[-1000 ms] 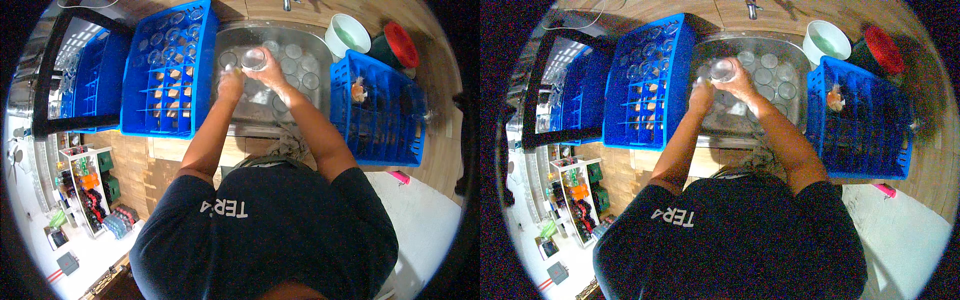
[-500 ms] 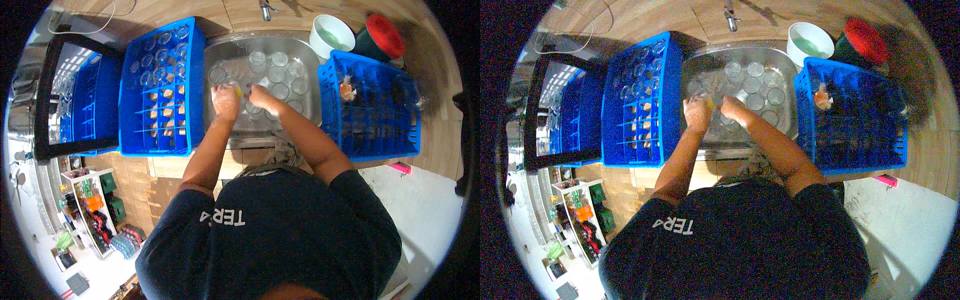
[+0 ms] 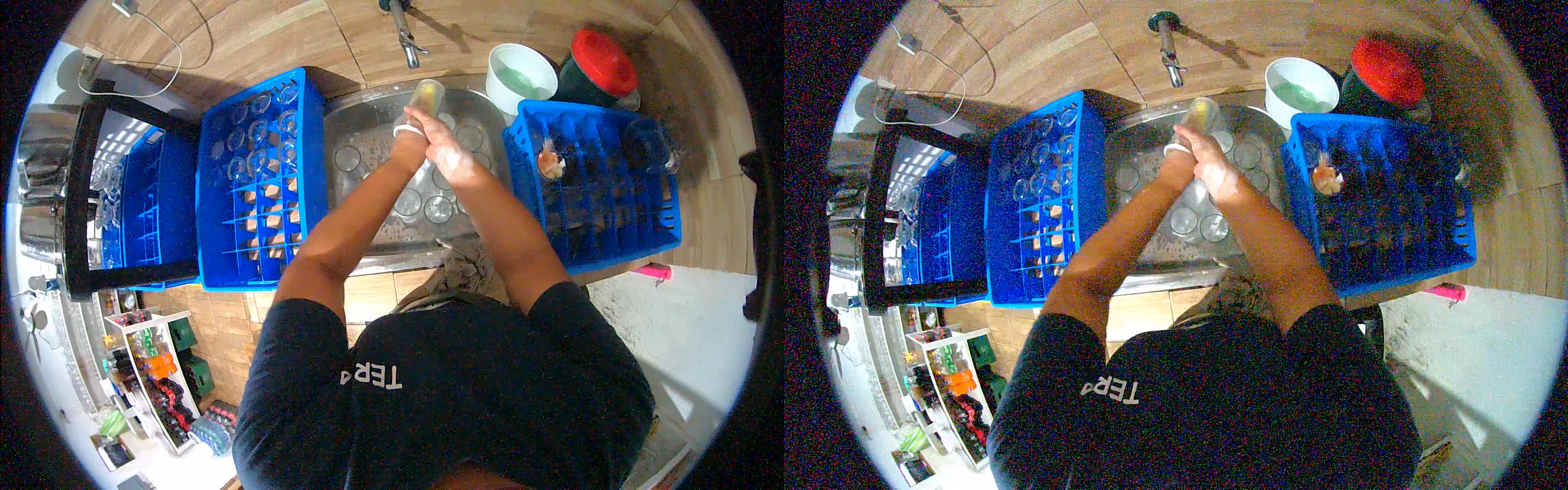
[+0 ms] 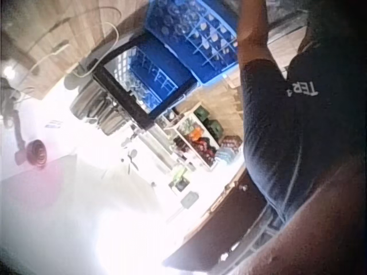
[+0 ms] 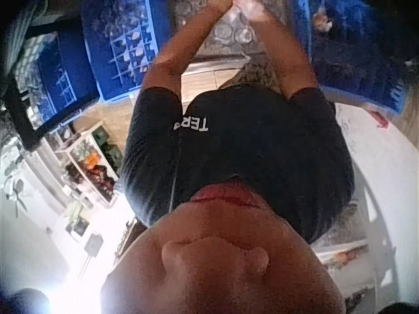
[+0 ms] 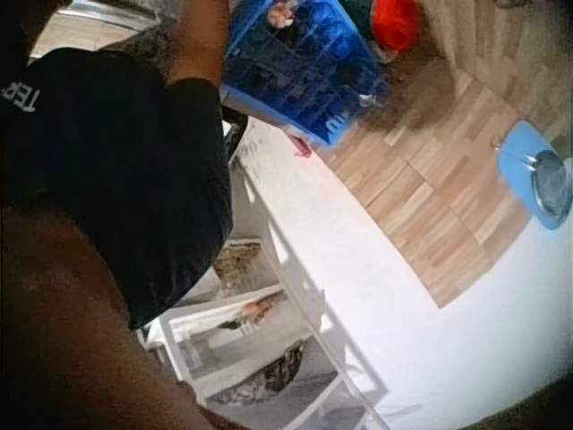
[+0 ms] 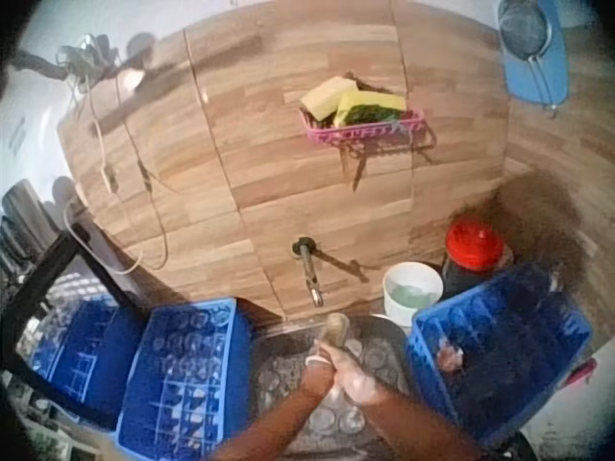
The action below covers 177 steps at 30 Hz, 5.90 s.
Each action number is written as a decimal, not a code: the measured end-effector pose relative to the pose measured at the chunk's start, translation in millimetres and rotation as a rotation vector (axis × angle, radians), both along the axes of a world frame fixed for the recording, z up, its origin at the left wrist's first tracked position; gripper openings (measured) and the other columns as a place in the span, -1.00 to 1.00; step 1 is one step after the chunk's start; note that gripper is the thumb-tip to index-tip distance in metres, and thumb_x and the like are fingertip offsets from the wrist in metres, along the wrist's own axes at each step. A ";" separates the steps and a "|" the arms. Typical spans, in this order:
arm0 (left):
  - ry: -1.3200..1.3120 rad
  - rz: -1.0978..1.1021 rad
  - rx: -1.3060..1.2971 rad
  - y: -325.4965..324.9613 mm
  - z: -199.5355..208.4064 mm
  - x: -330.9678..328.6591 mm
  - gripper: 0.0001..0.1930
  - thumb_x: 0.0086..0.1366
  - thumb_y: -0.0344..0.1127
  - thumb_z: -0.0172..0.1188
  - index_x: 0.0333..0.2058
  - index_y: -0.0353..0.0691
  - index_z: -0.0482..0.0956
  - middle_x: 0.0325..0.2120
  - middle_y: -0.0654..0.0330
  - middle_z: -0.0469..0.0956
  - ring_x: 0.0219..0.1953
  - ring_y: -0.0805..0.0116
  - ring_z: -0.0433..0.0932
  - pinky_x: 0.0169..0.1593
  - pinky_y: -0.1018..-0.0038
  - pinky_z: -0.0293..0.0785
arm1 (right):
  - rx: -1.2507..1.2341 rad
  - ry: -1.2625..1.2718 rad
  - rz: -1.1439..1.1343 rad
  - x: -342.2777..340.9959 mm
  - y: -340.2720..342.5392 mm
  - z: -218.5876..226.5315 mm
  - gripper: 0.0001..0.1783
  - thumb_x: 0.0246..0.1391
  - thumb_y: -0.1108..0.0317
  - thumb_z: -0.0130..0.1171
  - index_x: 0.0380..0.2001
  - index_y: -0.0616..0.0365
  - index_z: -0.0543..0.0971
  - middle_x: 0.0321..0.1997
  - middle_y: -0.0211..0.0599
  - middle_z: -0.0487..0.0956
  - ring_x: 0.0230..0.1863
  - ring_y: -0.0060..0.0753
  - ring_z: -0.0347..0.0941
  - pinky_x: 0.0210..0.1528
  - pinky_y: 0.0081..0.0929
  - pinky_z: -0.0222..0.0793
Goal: The person washes multiple drinking glasses in a sink using a yellow sponge and running water, then rinses and places them into a blue plastic crate. The person also handles a small metal strainer and a white container, placing them into a blue crate.
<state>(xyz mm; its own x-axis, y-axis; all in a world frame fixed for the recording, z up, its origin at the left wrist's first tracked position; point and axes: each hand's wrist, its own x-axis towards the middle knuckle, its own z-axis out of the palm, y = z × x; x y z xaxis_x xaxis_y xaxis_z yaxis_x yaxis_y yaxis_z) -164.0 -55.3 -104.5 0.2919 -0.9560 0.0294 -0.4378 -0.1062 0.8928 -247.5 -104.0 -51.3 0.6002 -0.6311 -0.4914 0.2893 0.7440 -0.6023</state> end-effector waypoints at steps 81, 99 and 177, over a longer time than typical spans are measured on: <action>0.270 1.084 0.167 76.4 -70.7 34.3 -0.41 0.26 0.04 -0.12 0.14 -0.23 0.17 0.04 -0.08 0.30 0.11 0.03 0.28 0.09 0.25 0.25 | -1.457 0.778 0.526 77.7 23.3 -71.6 -0.28 -0.39 0.62 0.22 0.00 0.15 0.33 0.04 0.00 0.34 0.15 0.01 0.19 0.14 -0.29 0.19; 0.558 0.773 -0.036 107.2 72.0 19.8 -0.71 0.07 -0.11 0.26 -0.33 -0.19 0.56 -0.41 0.20 0.58 -0.37 0.34 0.52 -0.25 0.36 0.38 | 0.047 0.080 0.622 -31.9 79.3 -3.7 -0.26 0.05 -0.15 0.05 0.09 0.19 0.20 -0.22 -0.18 0.50 -0.23 -0.35 0.45 -0.20 -0.39 0.40; 1.265 -0.012 -0.749 -80.2 151.5 -73.2 -0.14 0.14 0.36 -0.15 0.10 -0.38 0.19 0.02 0.01 0.33 0.01 0.24 0.35 0.14 0.37 0.22 | 0.042 -0.527 -0.339 -47.8 -19.3 -49.5 -0.51 0.14 -0.02 -0.02 0.00 0.07 0.33 -0.11 -0.35 0.43 -0.09 -0.41 0.36 -0.07 -0.43 0.34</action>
<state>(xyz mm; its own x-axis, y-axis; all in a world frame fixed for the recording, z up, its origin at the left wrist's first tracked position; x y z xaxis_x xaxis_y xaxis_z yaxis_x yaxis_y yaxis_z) -237.2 -135.5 46.9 0.4920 -0.8354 0.2450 0.6622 0.5418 0.5177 -295.3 -123.3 -100.8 0.5384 -0.8155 -0.2123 0.7634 0.5787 -0.2870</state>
